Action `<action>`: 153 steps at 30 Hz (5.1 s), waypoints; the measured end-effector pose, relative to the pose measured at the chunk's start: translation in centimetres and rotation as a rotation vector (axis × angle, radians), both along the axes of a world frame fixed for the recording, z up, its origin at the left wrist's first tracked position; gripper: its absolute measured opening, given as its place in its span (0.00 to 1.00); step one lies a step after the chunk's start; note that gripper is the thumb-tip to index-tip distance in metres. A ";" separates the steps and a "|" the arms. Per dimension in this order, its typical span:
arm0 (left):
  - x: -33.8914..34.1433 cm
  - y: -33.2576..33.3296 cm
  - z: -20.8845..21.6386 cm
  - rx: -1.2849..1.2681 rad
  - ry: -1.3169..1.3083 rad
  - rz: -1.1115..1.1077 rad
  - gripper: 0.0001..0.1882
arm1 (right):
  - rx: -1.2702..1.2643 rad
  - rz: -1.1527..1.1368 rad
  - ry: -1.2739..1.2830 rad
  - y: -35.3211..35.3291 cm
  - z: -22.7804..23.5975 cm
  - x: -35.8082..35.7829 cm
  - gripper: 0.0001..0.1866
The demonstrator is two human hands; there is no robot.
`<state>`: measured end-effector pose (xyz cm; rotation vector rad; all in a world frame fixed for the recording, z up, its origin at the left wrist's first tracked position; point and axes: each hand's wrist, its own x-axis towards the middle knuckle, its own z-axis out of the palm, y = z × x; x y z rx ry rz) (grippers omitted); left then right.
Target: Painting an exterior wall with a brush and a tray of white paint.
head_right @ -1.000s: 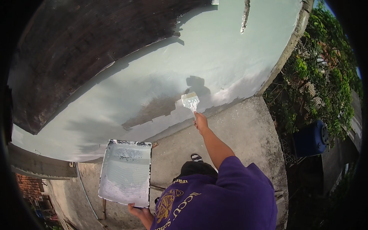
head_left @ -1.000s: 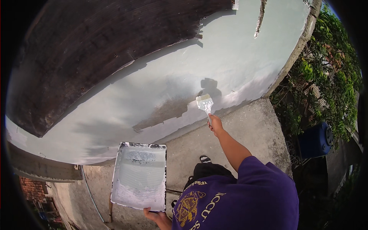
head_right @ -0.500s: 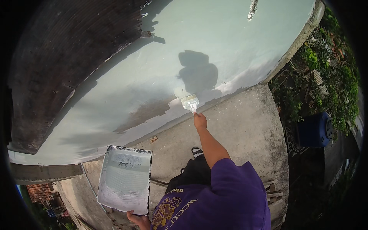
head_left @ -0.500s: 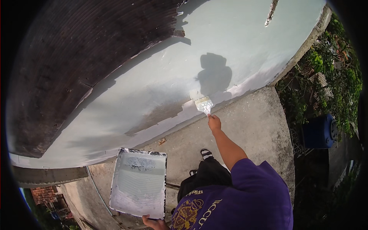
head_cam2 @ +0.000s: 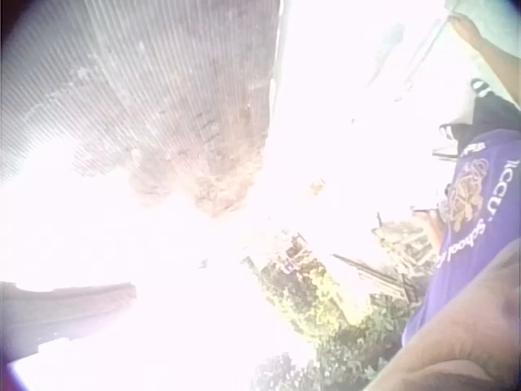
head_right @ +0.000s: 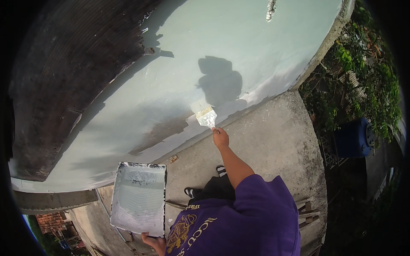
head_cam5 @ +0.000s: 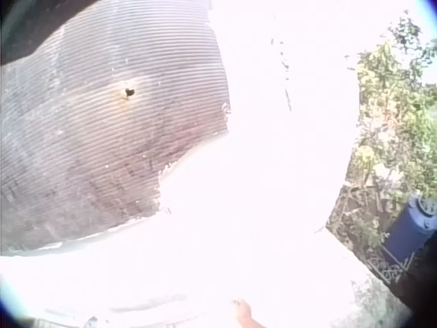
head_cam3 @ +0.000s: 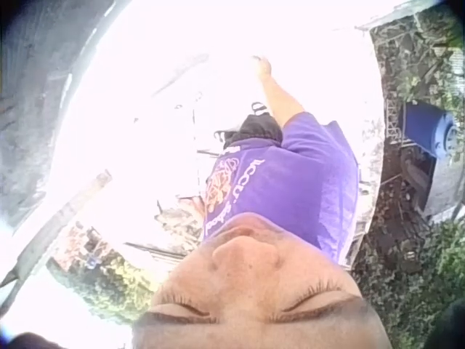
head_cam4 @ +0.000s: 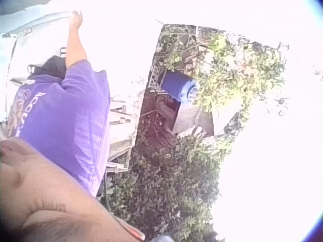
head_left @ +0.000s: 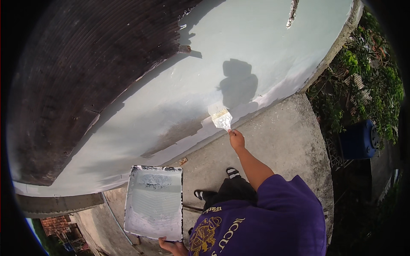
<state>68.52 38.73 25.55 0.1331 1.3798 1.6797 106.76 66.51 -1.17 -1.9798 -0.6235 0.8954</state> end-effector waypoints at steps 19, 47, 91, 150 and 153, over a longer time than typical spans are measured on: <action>1.3 3.1 1.8 -0.056 0.009 0.039 0.35 | -0.142 0.190 -0.029 0.5 3.7 1.6 0.21; 0.4 1.8 0.1 -0.004 -0.009 0.088 0.39 | 0.382 0.011 0.227 -0.3 7.8 -5.0 0.18; -0.9 1.0 0.9 -0.036 0.044 0.093 0.38 | 0.575 -0.036 0.524 0.5 8.2 5.5 0.21; 1.1 3.5 -3.8 0.098 -0.192 -0.013 0.38 | -0.015 -0.167 0.004 1.1 11.7 19.8 0.25; 1.0 2.3 -3.2 0.096 -0.160 0.012 0.38 | 0.108 -0.143 -0.053 1.0 19.7 17.1 0.24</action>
